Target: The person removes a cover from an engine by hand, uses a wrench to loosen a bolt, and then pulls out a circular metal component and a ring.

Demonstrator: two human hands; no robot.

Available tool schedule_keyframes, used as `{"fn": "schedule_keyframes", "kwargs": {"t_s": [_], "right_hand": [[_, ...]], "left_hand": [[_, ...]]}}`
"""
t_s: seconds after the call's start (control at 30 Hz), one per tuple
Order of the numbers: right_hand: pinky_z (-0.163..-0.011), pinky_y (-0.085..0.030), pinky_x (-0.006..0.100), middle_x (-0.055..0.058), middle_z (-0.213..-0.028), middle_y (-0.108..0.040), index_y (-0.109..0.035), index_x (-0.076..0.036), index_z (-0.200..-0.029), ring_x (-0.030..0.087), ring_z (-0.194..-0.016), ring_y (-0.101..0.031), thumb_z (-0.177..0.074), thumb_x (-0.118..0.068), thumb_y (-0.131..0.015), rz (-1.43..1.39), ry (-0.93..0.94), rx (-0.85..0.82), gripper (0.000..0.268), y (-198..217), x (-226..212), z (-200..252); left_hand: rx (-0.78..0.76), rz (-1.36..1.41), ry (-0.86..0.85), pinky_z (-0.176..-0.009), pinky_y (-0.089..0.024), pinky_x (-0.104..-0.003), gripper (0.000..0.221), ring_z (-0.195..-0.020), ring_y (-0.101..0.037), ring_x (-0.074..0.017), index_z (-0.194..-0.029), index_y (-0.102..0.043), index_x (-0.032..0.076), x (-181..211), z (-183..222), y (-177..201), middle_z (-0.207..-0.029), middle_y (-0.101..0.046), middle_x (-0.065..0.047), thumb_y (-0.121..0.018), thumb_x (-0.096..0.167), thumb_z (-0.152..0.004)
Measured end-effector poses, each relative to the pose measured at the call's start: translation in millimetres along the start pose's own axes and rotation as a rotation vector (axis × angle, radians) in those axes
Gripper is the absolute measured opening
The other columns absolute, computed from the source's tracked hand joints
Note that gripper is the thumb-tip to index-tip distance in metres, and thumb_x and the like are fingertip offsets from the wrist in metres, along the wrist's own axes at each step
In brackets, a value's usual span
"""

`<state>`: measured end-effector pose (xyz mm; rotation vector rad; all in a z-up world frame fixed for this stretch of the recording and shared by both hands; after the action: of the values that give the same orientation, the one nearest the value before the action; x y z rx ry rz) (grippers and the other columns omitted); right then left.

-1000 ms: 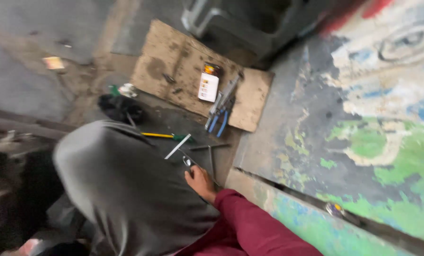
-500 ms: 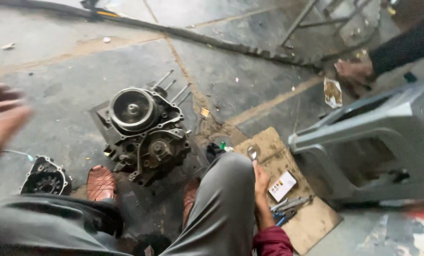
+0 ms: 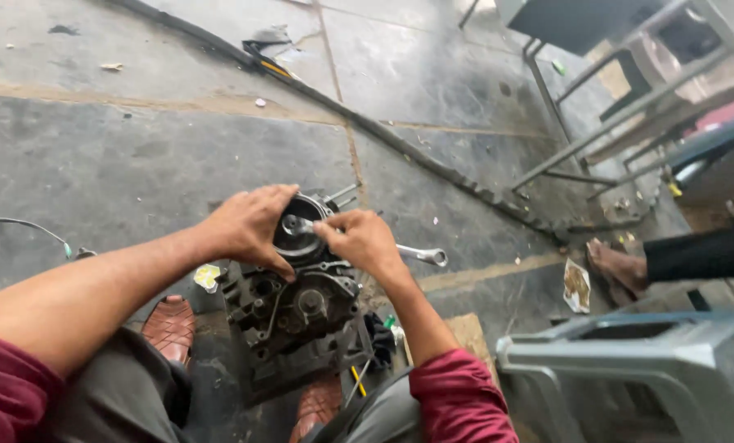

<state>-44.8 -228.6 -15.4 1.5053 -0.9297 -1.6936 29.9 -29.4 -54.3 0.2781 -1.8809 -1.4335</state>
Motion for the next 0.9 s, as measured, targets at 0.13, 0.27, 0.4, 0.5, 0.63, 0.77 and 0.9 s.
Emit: {"fn": "schedule_keyframes", "kwargs": {"t_s": [0.13,0.27,0.4,0.5,0.63,0.77,0.9], "right_hand": [[-0.079,-0.058,0.04,0.01,-0.089,-0.078,-0.084,-0.024,-0.099,0.029,-0.087,-0.076,-0.083,-0.05,-0.074,0.152,0.022,0.03,0.033,0.6,-4.3,-9.9],[-0.08,-0.057,0.041,0.009,-0.091,-0.079,-0.083,-0.025,-0.101,0.028,-0.088,-0.075,-0.082,-0.048,-0.074,0.164,0.067,0.096,0.031,4.6,-11.3,-14.1],[-0.08,-0.057,0.04,0.006,-0.093,-0.078,-0.083,-0.023,-0.098,0.027,-0.089,-0.075,-0.084,-0.041,-0.075,0.172,0.127,0.101,0.025,7.5,-11.3,-15.1],[-0.079,-0.056,0.041,0.004,-0.09,-0.077,-0.084,-0.021,-0.095,0.026,-0.086,-0.074,-0.084,-0.038,-0.077,0.153,0.187,0.093,0.022,6.3,-8.8,-16.6],[-0.076,-0.052,0.046,0.004,-0.081,-0.072,-0.085,-0.021,-0.094,0.028,-0.082,-0.071,-0.084,-0.036,-0.077,0.244,0.338,0.222,0.019,0.7,-7.8,-17.2],[-0.074,-0.049,0.049,0.005,-0.08,-0.071,-0.084,-0.021,-0.092,0.03,-0.08,-0.069,-0.084,-0.034,-0.077,0.278,0.476,0.288,0.017,1.2,-10.0,-14.8],[-0.074,-0.052,0.048,0.011,-0.084,-0.071,-0.083,-0.016,-0.099,0.034,-0.083,-0.069,-0.082,-0.037,-0.08,0.217,0.416,0.216,0.027,11.4,-9.2,-4.2]], "left_hand": [[0.039,0.05,-0.063,-0.104,-0.046,-0.047,0.136,-0.135,-0.05,-0.0337,-0.146,-0.038,-0.003,-0.6,-0.2,3.1,-0.147,-0.05,-0.018,-0.097,0.056,-0.038],[0.081,0.118,-0.135,-0.106,-0.047,-0.046,0.127,-0.131,-0.054,-0.0341,-0.141,-0.043,-0.002,-11.2,-7.7,-5.3,-0.139,-0.055,-0.019,-0.096,0.058,-0.043],[0.149,0.13,-0.233,-0.1,-0.043,-0.049,0.125,-0.127,-0.055,-0.036,-0.138,-0.044,-0.001,-15.4,-15.8,-10.3,-0.135,-0.057,-0.02,-0.098,0.056,-0.04],[0.117,0.179,-0.223,-0.099,-0.045,-0.048,0.124,-0.122,-0.058,-0.034,-0.141,-0.043,0.001,-17.5,-16.9,-11.5,-0.13,-0.06,-0.018,-0.096,0.055,-0.043],[0.084,0.169,-0.149,-0.1,-0.046,-0.047,0.118,-0.118,-0.061,-0.0305,-0.141,-0.045,0.004,-12.3,-13.8,-8.9,-0.123,-0.063,-0.014,-0.093,0.052,-0.045],[0.105,0.148,-0.134,-0.102,-0.045,-0.049,0.119,-0.123,-0.06,-0.03,-0.141,-0.046,0.005,-12.7,-13.9,-13.4,-0.126,-0.063,-0.013,-0.092,0.055,-0.043],[0.089,0.007,-0.1,-0.107,-0.032,-0.069,0.121,-0.13,-0.055,-0.0301,-0.14,-0.049,0.01,-10.6,-17.1,-13.2,-0.135,-0.06,-0.012,-0.094,0.062,-0.04]]}}
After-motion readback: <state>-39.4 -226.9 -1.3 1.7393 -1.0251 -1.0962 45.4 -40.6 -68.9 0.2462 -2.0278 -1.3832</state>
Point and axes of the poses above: each hand's wrist, its own z-axis away from the middle knuckle, its own y-axis out of the back of the hand, x = y × z, the point moved 2 cm from there along -z, towards the middle knuckle
